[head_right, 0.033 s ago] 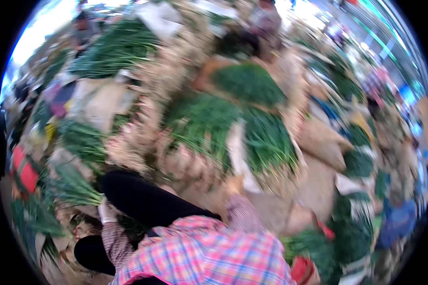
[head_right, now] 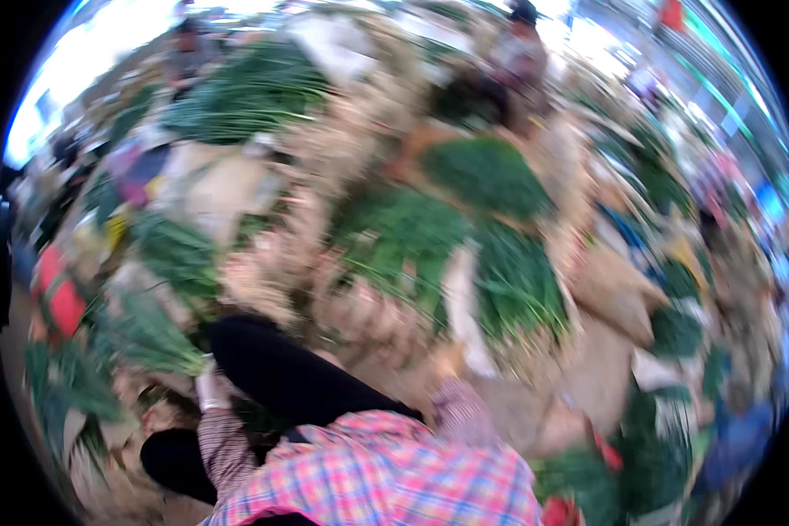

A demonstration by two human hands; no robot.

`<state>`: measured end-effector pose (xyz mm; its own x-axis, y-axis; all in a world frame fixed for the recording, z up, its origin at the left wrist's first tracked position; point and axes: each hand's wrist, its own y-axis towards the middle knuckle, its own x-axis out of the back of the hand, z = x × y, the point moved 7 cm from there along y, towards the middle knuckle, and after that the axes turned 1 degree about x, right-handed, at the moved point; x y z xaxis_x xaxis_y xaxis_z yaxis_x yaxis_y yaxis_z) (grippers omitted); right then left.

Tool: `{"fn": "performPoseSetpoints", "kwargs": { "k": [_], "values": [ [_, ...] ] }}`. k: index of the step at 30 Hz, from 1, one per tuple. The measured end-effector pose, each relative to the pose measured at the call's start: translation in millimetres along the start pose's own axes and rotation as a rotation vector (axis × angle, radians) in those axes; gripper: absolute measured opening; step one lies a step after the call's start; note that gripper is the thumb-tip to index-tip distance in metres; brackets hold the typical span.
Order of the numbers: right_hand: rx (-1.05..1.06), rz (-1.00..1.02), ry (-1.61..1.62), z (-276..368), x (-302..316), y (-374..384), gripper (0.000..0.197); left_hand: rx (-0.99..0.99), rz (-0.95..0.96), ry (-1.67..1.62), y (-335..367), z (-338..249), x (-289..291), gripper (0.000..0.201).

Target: The person cleans green onions by hand, peeling off the outer skin of the bulbs one bundle at a time and placing the cleaned onions on a nearby pile.

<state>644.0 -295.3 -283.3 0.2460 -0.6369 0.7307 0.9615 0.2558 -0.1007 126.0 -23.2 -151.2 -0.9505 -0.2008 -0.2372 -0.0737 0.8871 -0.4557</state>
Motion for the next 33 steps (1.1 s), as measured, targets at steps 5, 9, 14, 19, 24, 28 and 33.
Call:
{"fn": "performPoseSetpoints", "kwargs": {
  "k": [5,9,14,19,24,28,33],
  "values": [
    [0.243,0.264,0.122,-22,-57,-10,0.045,-0.238,-0.019,-0.040,0,-4,-32,0.017],
    [0.317,0.366,0.048,32,-70,-21,0.045,-0.155,-0.008,-0.251,-6,4,-32,0.015],
    [0.404,0.478,-0.050,50,-81,-38,0.047,-0.118,-0.054,-0.215,-16,13,-14,0.013],
    [0.476,0.512,-0.134,32,-72,-51,0.052,-0.117,-0.016,-0.279,-14,11,-13,0.012],
    [0.942,0.289,-1.059,-23,-43,-8,0.020,-0.208,0.049,-0.118,-1,-2,-45,0.015],
    [0.396,0.108,-0.767,-2,-23,13,0.019,-0.109,-0.065,-0.042,-20,-8,-11,0.020],
    [0.282,-0.201,-0.798,17,23,20,0.019,-0.096,-0.033,-0.068,8,-2,27,0.021]
  ]
}}
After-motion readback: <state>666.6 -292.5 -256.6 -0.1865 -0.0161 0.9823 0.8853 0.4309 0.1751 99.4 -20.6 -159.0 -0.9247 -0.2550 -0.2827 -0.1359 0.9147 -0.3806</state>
